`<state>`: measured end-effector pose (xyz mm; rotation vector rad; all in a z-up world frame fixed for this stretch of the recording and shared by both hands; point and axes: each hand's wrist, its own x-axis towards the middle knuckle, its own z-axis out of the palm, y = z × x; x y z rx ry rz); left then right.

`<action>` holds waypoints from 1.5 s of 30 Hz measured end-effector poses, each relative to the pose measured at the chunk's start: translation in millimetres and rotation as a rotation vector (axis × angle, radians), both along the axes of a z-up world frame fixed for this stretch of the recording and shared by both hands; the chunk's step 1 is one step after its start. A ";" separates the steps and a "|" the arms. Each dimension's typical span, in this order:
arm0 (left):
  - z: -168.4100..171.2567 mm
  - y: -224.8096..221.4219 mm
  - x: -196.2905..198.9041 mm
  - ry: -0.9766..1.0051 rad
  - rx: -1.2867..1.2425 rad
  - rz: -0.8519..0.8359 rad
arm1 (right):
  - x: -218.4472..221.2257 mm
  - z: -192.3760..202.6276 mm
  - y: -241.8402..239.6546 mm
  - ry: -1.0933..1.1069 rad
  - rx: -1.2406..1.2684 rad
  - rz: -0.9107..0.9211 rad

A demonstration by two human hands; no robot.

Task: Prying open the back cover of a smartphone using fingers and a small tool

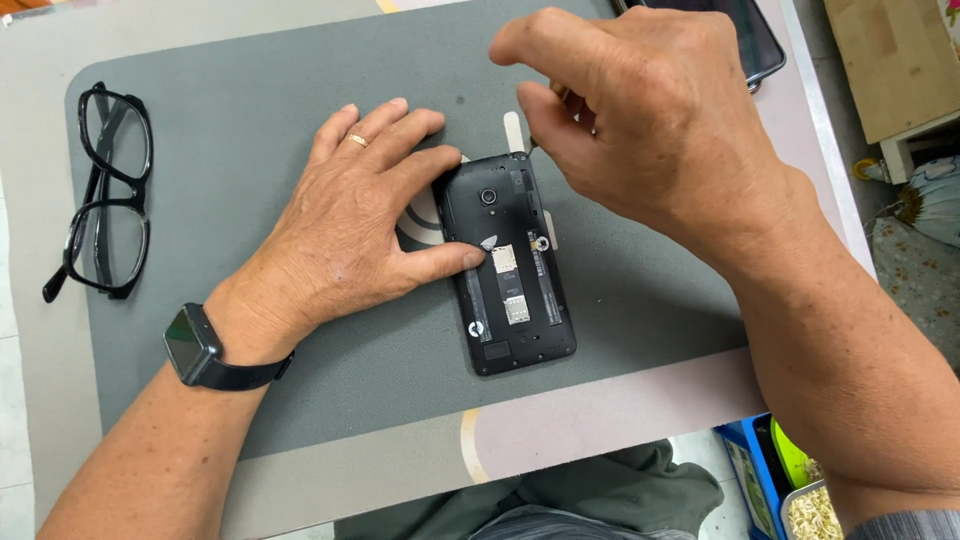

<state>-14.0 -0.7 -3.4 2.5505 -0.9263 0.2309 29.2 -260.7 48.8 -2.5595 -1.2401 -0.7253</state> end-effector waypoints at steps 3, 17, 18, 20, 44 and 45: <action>0.4 -0.3 -0.2 0.013 0.002 0.001 | 0.8 -1.9 -0.1 -0.002 0.001 0.017; -2.7 0.4 0.8 0.000 0.005 0.001 | -0.7 -1.4 0.6 -0.013 0.026 0.015; -2.2 0.5 0.7 0.000 0.005 0.001 | -0.8 -1.4 0.8 -0.013 0.026 0.015; -1.8 0.3 0.4 -0.001 -0.002 -0.003 | -1.1 -1.4 0.8 -0.018 0.030 0.015; -0.5 0.0 -0.1 -0.006 -0.004 -0.005 | -6.8 18.3 6.9 0.268 0.149 0.210; -0.5 0.0 -0.3 -0.006 -0.004 -0.005 | -4.1 14.0 5.6 0.268 0.149 0.210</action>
